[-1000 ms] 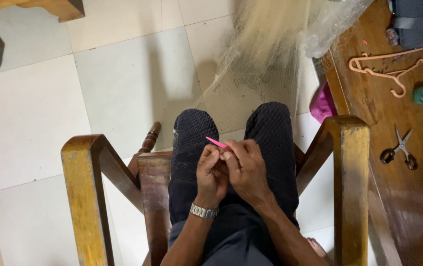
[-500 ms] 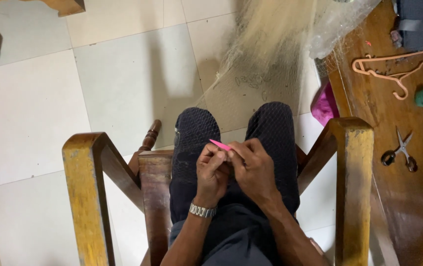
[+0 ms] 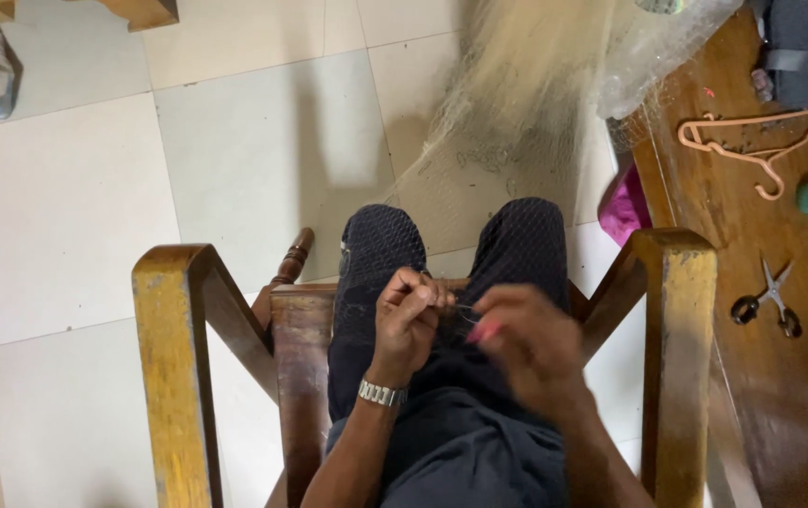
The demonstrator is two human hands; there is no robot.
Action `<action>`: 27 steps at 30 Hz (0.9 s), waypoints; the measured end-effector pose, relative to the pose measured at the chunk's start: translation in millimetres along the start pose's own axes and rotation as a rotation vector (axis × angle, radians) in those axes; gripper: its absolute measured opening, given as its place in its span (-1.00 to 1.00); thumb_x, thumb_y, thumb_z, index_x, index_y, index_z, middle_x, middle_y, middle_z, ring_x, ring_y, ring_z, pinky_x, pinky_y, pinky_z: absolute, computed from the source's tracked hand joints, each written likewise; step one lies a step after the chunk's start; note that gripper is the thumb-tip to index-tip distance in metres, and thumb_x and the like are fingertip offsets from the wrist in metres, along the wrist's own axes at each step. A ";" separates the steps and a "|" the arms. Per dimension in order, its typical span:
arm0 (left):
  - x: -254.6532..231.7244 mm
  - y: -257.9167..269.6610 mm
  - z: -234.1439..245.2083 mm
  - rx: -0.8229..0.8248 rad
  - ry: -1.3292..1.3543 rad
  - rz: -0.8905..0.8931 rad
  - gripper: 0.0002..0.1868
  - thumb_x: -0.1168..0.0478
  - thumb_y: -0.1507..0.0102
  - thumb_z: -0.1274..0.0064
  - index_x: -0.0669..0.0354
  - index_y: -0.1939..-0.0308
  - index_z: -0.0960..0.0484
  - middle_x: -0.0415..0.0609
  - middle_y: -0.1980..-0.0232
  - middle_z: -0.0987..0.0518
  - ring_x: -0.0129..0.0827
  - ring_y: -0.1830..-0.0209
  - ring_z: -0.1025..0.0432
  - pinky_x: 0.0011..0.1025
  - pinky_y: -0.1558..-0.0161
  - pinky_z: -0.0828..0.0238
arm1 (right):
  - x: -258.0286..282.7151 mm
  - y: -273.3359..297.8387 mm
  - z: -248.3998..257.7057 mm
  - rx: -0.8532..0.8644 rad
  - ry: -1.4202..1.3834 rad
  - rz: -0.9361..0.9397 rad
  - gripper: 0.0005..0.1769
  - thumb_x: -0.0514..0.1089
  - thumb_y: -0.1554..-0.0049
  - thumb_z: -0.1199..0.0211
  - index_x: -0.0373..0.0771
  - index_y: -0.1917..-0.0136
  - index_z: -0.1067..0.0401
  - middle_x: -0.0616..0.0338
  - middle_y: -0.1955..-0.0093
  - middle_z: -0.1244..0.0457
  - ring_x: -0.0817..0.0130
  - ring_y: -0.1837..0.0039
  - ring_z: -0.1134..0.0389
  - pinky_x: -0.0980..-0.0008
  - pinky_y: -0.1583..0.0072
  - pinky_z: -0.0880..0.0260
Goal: Repairing or weaving a fine mesh fishing net using a pink plastic shuttle.
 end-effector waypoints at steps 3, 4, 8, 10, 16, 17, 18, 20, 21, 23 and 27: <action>-6.3 2.6 -17.7 0.137 0.051 0.062 -0.87 0.28 -0.21 0.06 0.14 0.42 -0.35 -0.10 0.47 -0.35 -0.36 0.40 -0.26 -0.37 0.20 -0.27 | 82.2 23.9 -41.1 0.290 -0.028 0.491 -0.88 -0.11 -0.09 -0.11 -0.17 0.22 -0.33 0.13 0.06 -0.29 0.28 0.18 -0.30 0.32 0.12 -0.29; -8.0 4.3 -20.1 0.128 0.073 0.072 -0.87 0.30 -0.21 0.07 0.14 0.43 -0.34 -0.11 0.46 -0.34 -0.37 0.41 -0.27 -0.37 0.19 -0.29 | 96.3 42.4 -62.3 0.493 -0.081 0.592 -0.81 -0.16 -0.20 0.07 -0.25 0.18 -0.31 0.13 0.17 -0.18 0.27 0.21 -0.18 0.33 0.16 -0.17; -13.0 6.4 -22.9 0.172 0.151 0.078 -0.83 0.31 -0.19 0.01 0.13 0.44 -0.31 -0.11 0.47 -0.31 -0.38 0.41 -0.25 -0.37 0.19 -0.28 | 85.1 103.8 -123.4 0.854 0.014 0.759 -0.93 -0.32 -0.17 -0.09 -0.24 0.04 -0.29 0.16 0.35 -0.07 0.29 0.26 -0.05 0.37 0.25 -0.10; -12.4 9.4 -14.6 0.156 0.161 0.078 -0.82 0.32 -0.19 0.01 0.12 0.44 -0.30 -0.11 0.47 -0.31 -0.38 0.40 -0.25 -0.36 0.18 -0.28 | 91.4 92.9 -118.3 0.870 -0.048 0.721 -0.96 -0.33 -0.20 -0.04 -0.24 0.05 -0.26 0.15 0.35 -0.07 0.29 0.27 -0.05 0.36 0.24 -0.09; -17.6 14.4 -9.2 0.161 0.152 0.080 -0.85 0.42 -0.14 0.07 0.13 0.41 -0.30 -0.07 0.48 -0.32 -0.35 0.40 -0.27 -0.33 0.15 -0.29 | 99.2 79.7 -118.2 0.914 -0.147 0.618 -0.95 -0.29 -0.24 0.00 -0.25 0.01 -0.26 0.11 0.33 -0.08 0.24 0.25 -0.08 0.33 0.35 -0.05; -17.8 14.8 -8.6 0.161 0.142 0.080 -0.84 0.43 -0.12 0.06 0.13 0.43 -0.30 -0.06 0.49 -0.34 -0.35 0.41 -0.28 -0.33 0.16 -0.31 | 101.3 77.3 -118.5 0.903 -0.165 0.601 -0.95 -0.28 -0.26 0.03 -0.25 0.03 -0.25 0.10 0.33 -0.08 0.24 0.25 -0.08 0.32 0.35 -0.04; -17.8 15.2 -8.0 0.161 0.143 0.079 -0.84 0.43 -0.12 0.06 0.13 0.43 -0.30 -0.06 0.49 -0.34 -0.35 0.41 -0.28 -0.33 0.16 -0.31 | 100.7 77.5 -121.7 0.904 -0.164 0.601 -0.95 -0.28 -0.26 0.03 -0.25 0.03 -0.25 0.10 0.33 -0.08 0.24 0.25 -0.08 0.32 0.35 -0.04; -16.5 15.9 -8.3 0.168 0.178 0.090 -0.84 0.48 -0.10 0.06 0.15 0.43 -0.34 -0.03 0.50 -0.36 -0.33 0.42 -0.30 -0.33 0.17 -0.33 | 103.7 80.5 -125.3 0.885 -0.141 0.692 -0.84 -0.40 -0.19 -0.06 -0.29 -0.05 -0.29 0.02 0.25 -0.17 0.12 0.12 -0.21 0.25 0.39 -0.10; -16.8 16.3 -8.1 0.170 0.179 0.090 -0.84 0.48 -0.10 0.06 0.15 0.43 -0.34 -0.03 0.50 -0.36 -0.33 0.42 -0.30 -0.33 0.17 -0.33 | 108.7 74.9 -124.6 0.884 -0.138 0.693 -0.84 -0.40 -0.19 -0.06 -0.29 -0.05 -0.29 0.02 0.25 -0.17 0.12 0.12 -0.21 0.25 0.39 -0.10; -17.9 16.4 -11.3 0.219 0.188 0.101 -0.85 0.46 -0.10 0.04 0.16 0.41 -0.34 -0.02 0.46 -0.38 -0.32 0.39 -0.32 -0.32 0.13 -0.33 | 114.8 60.0 -125.2 0.958 -0.346 0.513 -0.80 -0.25 -0.28 0.05 -0.19 -0.16 -0.29 0.12 -0.11 -0.26 0.12 -0.07 -0.31 0.23 0.11 -0.31; -17.6 20.0 -19.0 0.382 0.161 0.070 -0.74 0.47 -0.07 -0.05 0.11 0.28 -0.37 -0.11 0.30 -0.35 -0.39 0.25 -0.29 -0.35 -0.02 -0.28 | 109.2 45.3 -144.2 0.848 -0.287 0.504 -0.80 -0.10 -0.26 0.13 -0.20 0.07 -0.26 0.17 0.38 -0.08 0.23 0.32 -0.09 0.29 0.30 -0.06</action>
Point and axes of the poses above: each hand's wrist, its own y-axis away from the middle knuckle, its own z-axis out of the back of the hand, x = y × z, the point moved 8 cm from there along -y, towards the middle knuckle
